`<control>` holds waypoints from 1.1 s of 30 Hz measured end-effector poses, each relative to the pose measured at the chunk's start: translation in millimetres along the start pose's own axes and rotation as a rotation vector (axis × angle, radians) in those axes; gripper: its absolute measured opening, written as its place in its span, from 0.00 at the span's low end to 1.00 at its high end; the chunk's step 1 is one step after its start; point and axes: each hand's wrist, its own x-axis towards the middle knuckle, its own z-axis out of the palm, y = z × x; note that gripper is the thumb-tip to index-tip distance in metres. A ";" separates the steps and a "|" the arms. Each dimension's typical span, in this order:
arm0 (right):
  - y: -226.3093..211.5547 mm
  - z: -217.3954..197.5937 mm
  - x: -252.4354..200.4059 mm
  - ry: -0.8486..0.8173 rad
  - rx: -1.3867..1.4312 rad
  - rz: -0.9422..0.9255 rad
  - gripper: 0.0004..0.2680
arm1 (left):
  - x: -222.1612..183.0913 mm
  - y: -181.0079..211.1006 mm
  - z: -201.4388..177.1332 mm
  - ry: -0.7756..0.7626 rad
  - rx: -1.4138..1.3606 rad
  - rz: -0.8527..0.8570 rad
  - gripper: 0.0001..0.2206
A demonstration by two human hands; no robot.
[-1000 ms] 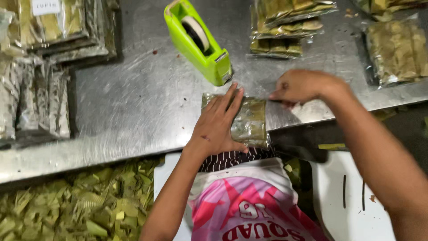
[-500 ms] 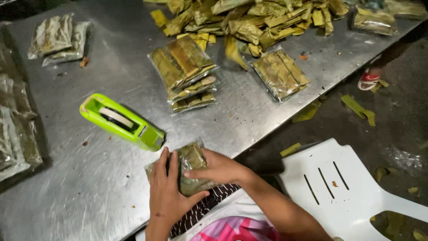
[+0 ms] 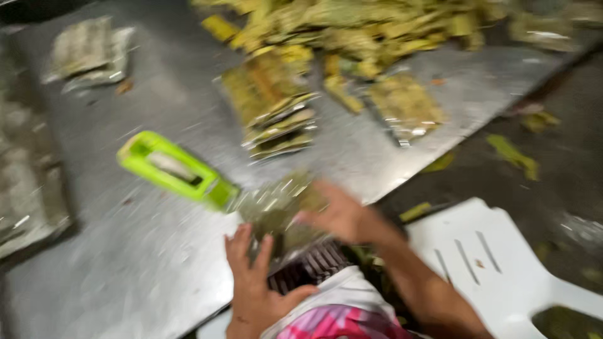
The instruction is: The person is packaging green leafy food items into clear plastic bags. They use a green tape dispenser to seal the bags and then affix small white labels to each package. The finished packages are stacked on a metal table.
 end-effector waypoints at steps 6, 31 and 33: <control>-48.7 -96.4 49.8 0.562 -0.557 -0.258 0.11 | -15.6 6.7 -17.1 0.078 -0.087 -0.104 0.48; 136.1 -278.1 61.6 0.533 -0.617 0.860 0.43 | -22.7 9.0 -27.9 -0.135 -0.168 -0.265 0.22; 133.3 -271.4 55.6 0.524 -0.489 0.981 0.44 | -17.4 9.4 -24.6 -0.169 -0.193 -0.230 0.21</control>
